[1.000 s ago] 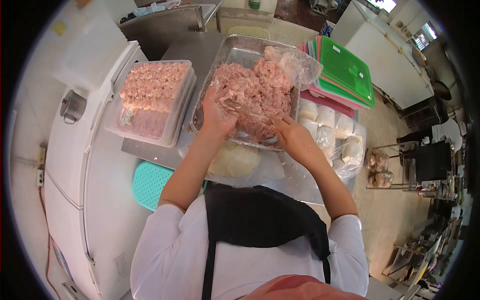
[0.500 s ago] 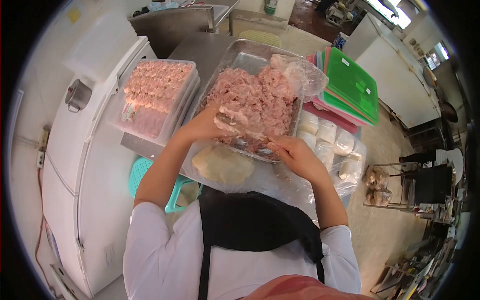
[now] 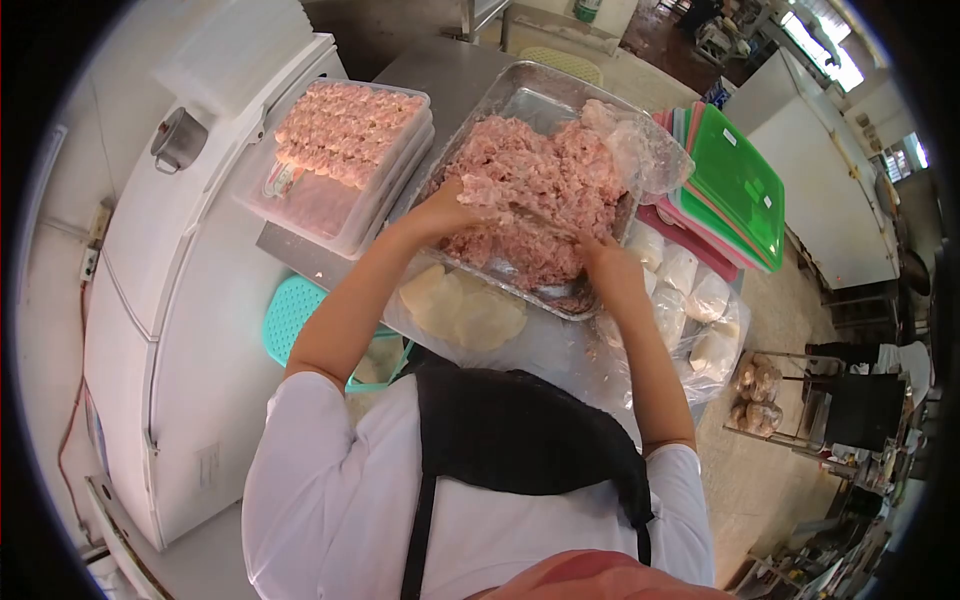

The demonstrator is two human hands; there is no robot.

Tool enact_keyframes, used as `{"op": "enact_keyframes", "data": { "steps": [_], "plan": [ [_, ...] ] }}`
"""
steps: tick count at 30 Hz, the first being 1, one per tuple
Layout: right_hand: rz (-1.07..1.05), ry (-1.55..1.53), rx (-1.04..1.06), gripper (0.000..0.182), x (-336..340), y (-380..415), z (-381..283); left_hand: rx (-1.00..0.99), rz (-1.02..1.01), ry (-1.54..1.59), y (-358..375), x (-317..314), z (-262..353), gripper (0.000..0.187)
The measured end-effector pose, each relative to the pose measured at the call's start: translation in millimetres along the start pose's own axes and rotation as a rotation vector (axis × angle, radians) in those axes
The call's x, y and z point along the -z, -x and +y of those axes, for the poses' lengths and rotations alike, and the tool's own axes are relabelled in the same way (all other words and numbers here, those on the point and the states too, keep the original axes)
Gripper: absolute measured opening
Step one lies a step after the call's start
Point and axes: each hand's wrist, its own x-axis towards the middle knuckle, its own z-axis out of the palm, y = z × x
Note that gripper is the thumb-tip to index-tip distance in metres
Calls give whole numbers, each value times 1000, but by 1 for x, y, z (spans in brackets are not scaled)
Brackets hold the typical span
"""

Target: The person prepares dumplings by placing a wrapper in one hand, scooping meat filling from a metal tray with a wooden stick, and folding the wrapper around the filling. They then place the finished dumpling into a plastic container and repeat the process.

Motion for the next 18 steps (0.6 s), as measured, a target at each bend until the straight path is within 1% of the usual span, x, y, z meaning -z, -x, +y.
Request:
{"op": "enact_keyframes", "data": {
  "steps": [2, 5, 8, 11, 12, 14, 15, 17, 18],
  "plan": [
    [-61, 58, -85, 27, 16, 2, 6, 0, 14, -167, 12, 9, 8, 50],
    [3, -262, -98, 28, 41, 18, 15, -240, -51, -333, 21, 17, 27, 56],
    [-55, -714, -49, 29, 63, 28, -9, -444, 32, -419, 14, 15, 22, 56],
    [-182, -658, 20, 29, 38, 23, -28, -472, -107, -398, 23, 4, 49, 55],
    [-199, -654, 33, 27, 33, 22, -26, -432, -121, -454, 23, 2, 54, 55],
    [-114, -473, 75, 25, 43, 15, -13, -352, -144, -565, 19, 0, 60, 54],
    [-73, -386, 98, 25, 49, 12, -11, -346, -127, -496, 16, 0, 52, 54],
    [54, -128, 56, 27, 57, 20, -29, -336, -88, -362, 2, 0, 25, 54],
    [115, 0, 31, 29, 57, 23, -39, -248, -67, -439, -3, 0, 19, 54]
  ]
}}
